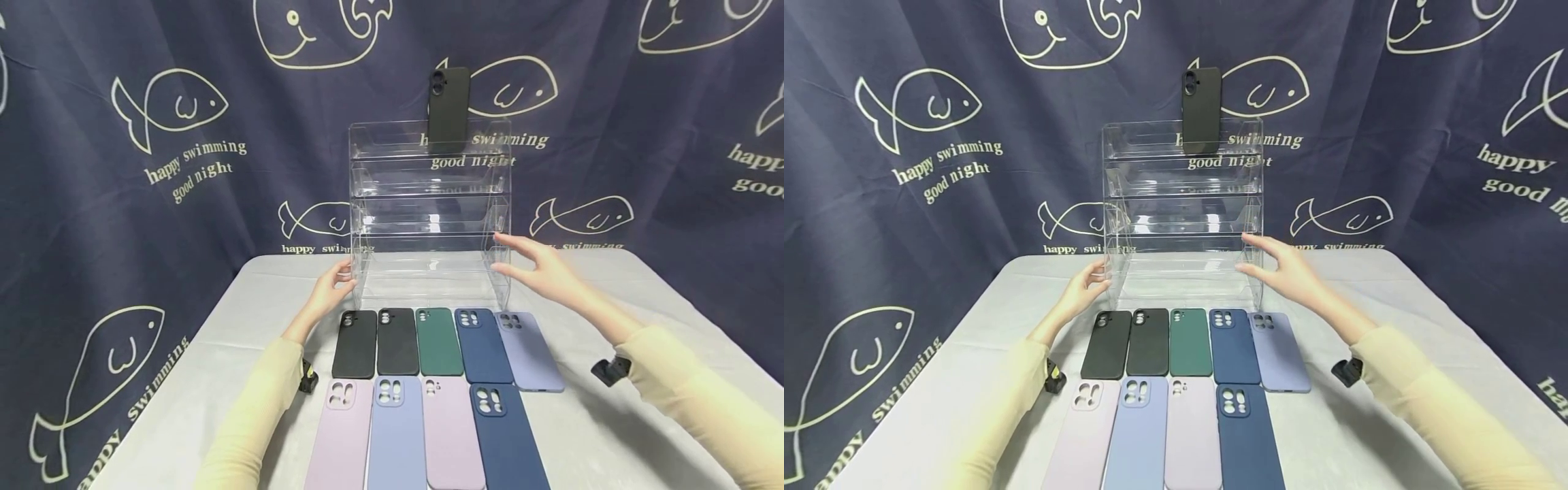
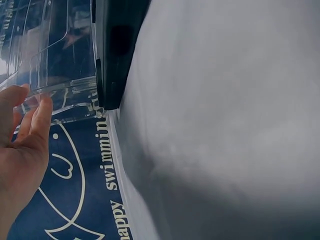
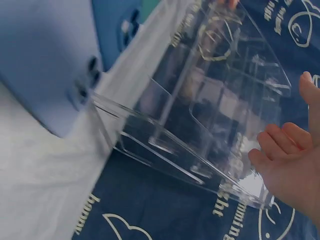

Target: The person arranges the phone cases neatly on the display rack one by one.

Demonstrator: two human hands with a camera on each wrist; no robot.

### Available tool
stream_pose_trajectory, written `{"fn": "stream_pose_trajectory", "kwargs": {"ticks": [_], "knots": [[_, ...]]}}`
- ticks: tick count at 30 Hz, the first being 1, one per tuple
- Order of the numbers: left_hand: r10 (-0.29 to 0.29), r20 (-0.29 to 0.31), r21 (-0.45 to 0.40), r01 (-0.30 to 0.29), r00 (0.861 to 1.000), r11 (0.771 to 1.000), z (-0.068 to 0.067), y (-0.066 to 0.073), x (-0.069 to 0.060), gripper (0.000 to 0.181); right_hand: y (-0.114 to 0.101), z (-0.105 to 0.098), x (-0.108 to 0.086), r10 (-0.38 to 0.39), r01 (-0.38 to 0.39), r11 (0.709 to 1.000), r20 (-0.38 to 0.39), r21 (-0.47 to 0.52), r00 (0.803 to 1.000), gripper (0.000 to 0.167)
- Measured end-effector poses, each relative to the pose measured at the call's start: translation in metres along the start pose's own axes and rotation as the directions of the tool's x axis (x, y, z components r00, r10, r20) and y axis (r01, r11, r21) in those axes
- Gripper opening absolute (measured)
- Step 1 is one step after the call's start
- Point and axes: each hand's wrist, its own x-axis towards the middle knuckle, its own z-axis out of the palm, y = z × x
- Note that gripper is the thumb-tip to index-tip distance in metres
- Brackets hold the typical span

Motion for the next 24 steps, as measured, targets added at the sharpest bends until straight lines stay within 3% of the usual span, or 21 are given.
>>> {"fn": "stream_pose_trajectory", "kwargs": {"ticks": [3, 8, 14, 19, 24], "knots": [[0.004, 0.008, 0.009, -0.004, 1.000, 1.000, 0.001, -0.001, 0.000, 0.054, 0.003, 0.008, -0.015, -0.018, 0.018, 1.000, 0.036, -0.006, 0.999, 0.055], [0.006, 0.006, 0.016, -0.006, 1.000, 1.000, 0.003, -0.002, 0.000, 0.054, 0.006, 0.019, -0.041, 0.034, -0.034, 0.999, 0.108, 0.005, 0.994, 0.057], [0.031, 0.011, 0.026, -0.032, 0.999, 0.999, 0.006, -0.003, 0.001, 0.054, 0.004, 0.026, -0.069, 0.041, -0.044, 0.999, 0.136, 0.018, 0.990, 0.059], [0.019, 0.018, 0.025, -0.019, 1.000, 1.000, 0.006, -0.002, 0.001, 0.055, -0.006, 0.032, -0.086, 0.007, -0.009, 1.000, 0.184, 0.012, 0.983, 0.056], [-0.010, 0.006, 0.039, 0.010, 1.000, 0.999, 0.000, 0.002, 0.001, 0.056, -0.011, 0.039, -0.094, -0.094, 0.091, 0.996, 0.193, 0.022, 0.977, 0.049]]}}
